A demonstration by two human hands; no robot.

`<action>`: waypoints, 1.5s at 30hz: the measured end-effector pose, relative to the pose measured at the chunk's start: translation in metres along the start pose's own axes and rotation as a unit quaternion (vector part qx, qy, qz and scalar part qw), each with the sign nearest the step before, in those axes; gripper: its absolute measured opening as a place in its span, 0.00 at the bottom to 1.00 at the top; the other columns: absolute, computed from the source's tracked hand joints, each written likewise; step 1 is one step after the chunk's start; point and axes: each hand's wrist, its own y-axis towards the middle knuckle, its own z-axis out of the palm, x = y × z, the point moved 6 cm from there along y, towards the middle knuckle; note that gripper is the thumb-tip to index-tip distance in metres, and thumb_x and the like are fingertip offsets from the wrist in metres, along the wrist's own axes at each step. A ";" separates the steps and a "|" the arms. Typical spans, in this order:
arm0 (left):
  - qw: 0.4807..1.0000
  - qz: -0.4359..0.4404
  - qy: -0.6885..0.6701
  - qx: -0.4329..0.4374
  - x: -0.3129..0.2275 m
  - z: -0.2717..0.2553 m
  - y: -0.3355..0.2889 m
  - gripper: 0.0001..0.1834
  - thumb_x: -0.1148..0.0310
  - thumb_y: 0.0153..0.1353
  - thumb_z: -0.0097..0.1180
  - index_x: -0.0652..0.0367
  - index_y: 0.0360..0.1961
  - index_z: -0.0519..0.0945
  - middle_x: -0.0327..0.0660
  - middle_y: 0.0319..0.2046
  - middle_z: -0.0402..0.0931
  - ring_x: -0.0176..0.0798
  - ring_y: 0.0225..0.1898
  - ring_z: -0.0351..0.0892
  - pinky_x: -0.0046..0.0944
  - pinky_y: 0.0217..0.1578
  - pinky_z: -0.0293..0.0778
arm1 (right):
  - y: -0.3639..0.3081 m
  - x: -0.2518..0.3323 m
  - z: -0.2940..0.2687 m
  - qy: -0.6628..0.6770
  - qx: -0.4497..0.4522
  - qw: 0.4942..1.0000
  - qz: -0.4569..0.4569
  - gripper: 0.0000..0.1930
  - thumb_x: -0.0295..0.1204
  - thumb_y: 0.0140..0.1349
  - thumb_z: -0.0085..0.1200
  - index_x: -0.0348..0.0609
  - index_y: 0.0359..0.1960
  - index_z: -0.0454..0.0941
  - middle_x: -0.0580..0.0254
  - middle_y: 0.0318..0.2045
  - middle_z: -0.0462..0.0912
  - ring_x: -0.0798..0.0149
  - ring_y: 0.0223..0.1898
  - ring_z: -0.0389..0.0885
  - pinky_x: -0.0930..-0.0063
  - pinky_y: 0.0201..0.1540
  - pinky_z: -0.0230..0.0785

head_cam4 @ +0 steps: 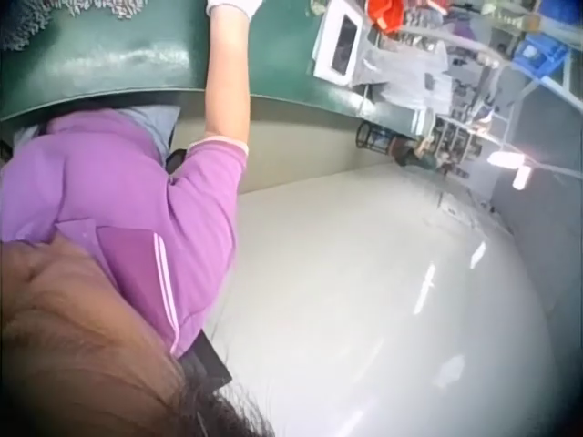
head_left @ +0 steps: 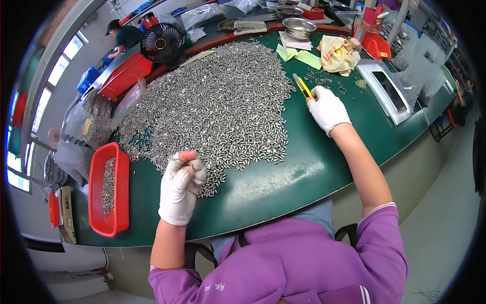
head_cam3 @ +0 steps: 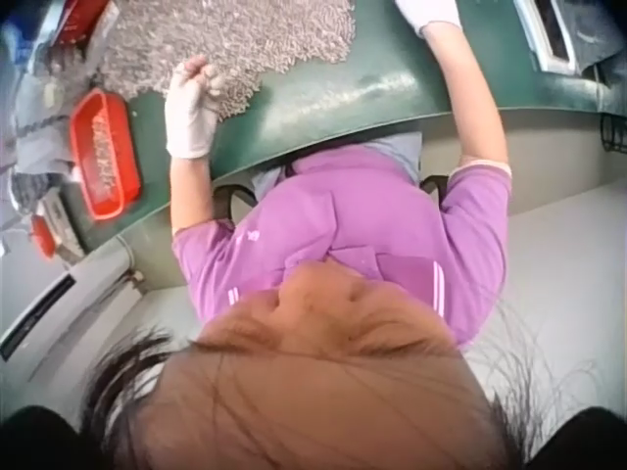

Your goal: Inspecting and sorting small metal components on a workbench using a utility knife.

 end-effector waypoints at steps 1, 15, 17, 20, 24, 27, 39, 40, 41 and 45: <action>1.000 -0.007 -0.006 0.010 0.001 0.000 0.002 0.15 0.68 0.58 0.62 0.58 0.45 0.73 0.35 0.32 0.68 0.30 0.30 0.65 0.28 0.35 0.66 | 0.002 -0.001 0.005 -0.035 0.006 0.999 0.010 0.14 0.39 0.61 0.50 0.41 0.39 0.76 0.45 0.38 0.80 0.44 0.40 0.80 0.55 0.45 0.72; 0.979 -0.141 -0.128 0.080 0.034 0.000 0.020 0.06 0.68 0.65 0.54 0.54 0.41 0.72 0.35 0.31 0.72 0.29 0.27 0.68 0.30 0.31 0.66 | -0.041 0.138 0.028 0.050 0.049 0.926 -0.370 0.06 0.32 0.54 0.54 0.50 0.33 0.80 0.59 0.30 0.78 0.54 0.36 0.78 0.62 0.41 0.72; 0.979 -0.139 -0.136 0.064 0.035 0.001 0.022 0.06 0.68 0.65 0.54 0.54 0.41 0.72 0.36 0.31 0.73 0.29 0.27 0.68 0.30 0.30 0.66 | -0.044 0.163 0.048 0.046 0.071 0.909 -0.409 0.06 0.32 0.54 0.53 0.50 0.32 0.80 0.58 0.29 0.77 0.53 0.35 0.78 0.60 0.39 0.72; 0.977 -0.136 -0.155 0.051 0.038 -0.007 0.021 0.06 0.68 0.65 0.53 0.53 0.41 0.72 0.36 0.31 0.73 0.30 0.25 0.67 0.30 0.29 0.66 | -0.030 0.183 0.075 -0.024 0.114 0.914 -0.390 0.05 0.32 0.51 0.55 0.48 0.29 0.80 0.55 0.27 0.78 0.50 0.34 0.79 0.57 0.37 0.72; 0.976 -0.129 -0.171 0.043 0.036 -0.020 0.017 0.07 0.66 0.64 0.55 0.52 0.40 0.72 0.35 0.30 0.72 0.30 0.25 0.66 0.31 0.29 0.66 | -0.019 0.185 0.091 -0.009 0.122 0.917 -0.380 0.04 0.30 0.50 0.55 0.48 0.27 0.80 0.54 0.26 0.80 0.49 0.33 0.80 0.56 0.37 0.72; 0.978 -0.119 -0.170 0.036 0.033 -0.027 0.019 0.08 0.66 0.64 0.55 0.53 0.42 0.73 0.36 0.31 0.72 0.31 0.27 0.67 0.31 0.30 0.66 | -0.023 0.179 0.090 0.034 0.138 0.919 -0.368 0.05 0.32 0.52 0.56 0.48 0.28 0.81 0.55 0.26 0.80 0.50 0.33 0.80 0.58 0.37 0.72; 0.964 -0.180 -0.192 0.044 0.041 -0.028 0.016 0.09 0.68 0.62 0.56 0.53 0.42 0.72 0.37 0.37 0.76 0.26 0.28 0.66 0.26 0.30 0.65 | -0.043 0.194 0.072 0.307 0.345 0.867 -0.188 0.09 0.28 0.59 0.56 0.41 0.41 0.79 0.60 0.34 0.83 0.69 0.38 0.81 0.75 0.43 0.73; 0.965 -0.178 -0.187 0.048 0.042 -0.028 0.017 0.10 0.68 0.62 0.57 0.53 0.42 0.72 0.37 0.37 0.76 0.26 0.28 0.66 0.26 0.30 0.65 | -0.049 0.194 0.078 0.375 0.377 0.830 -0.167 0.09 0.26 0.60 0.55 0.38 0.40 0.79 0.63 0.35 0.82 0.71 0.40 0.79 0.76 0.45 0.72; 0.966 -0.177 -0.182 0.051 0.043 -0.027 0.018 0.10 0.68 0.62 0.57 0.53 0.43 0.72 0.36 0.37 0.76 0.26 0.28 0.65 0.25 0.30 0.64 | -0.055 0.195 0.084 0.454 0.411 0.777 -0.144 0.08 0.26 0.61 0.54 0.37 0.40 0.78 0.61 0.40 0.80 0.70 0.43 0.77 0.75 0.48 0.71; 0.962 -0.199 -0.179 0.051 0.043 -0.024 0.017 0.10 0.68 0.62 0.58 0.53 0.44 0.73 0.32 0.35 0.74 0.21 0.28 0.66 0.21 0.28 0.64 | -0.069 0.201 0.086 0.500 0.452 0.724 -0.142 0.04 0.23 0.61 0.54 0.37 0.37 0.76 0.55 0.52 0.73 0.67 0.48 0.75 0.72 0.52 0.69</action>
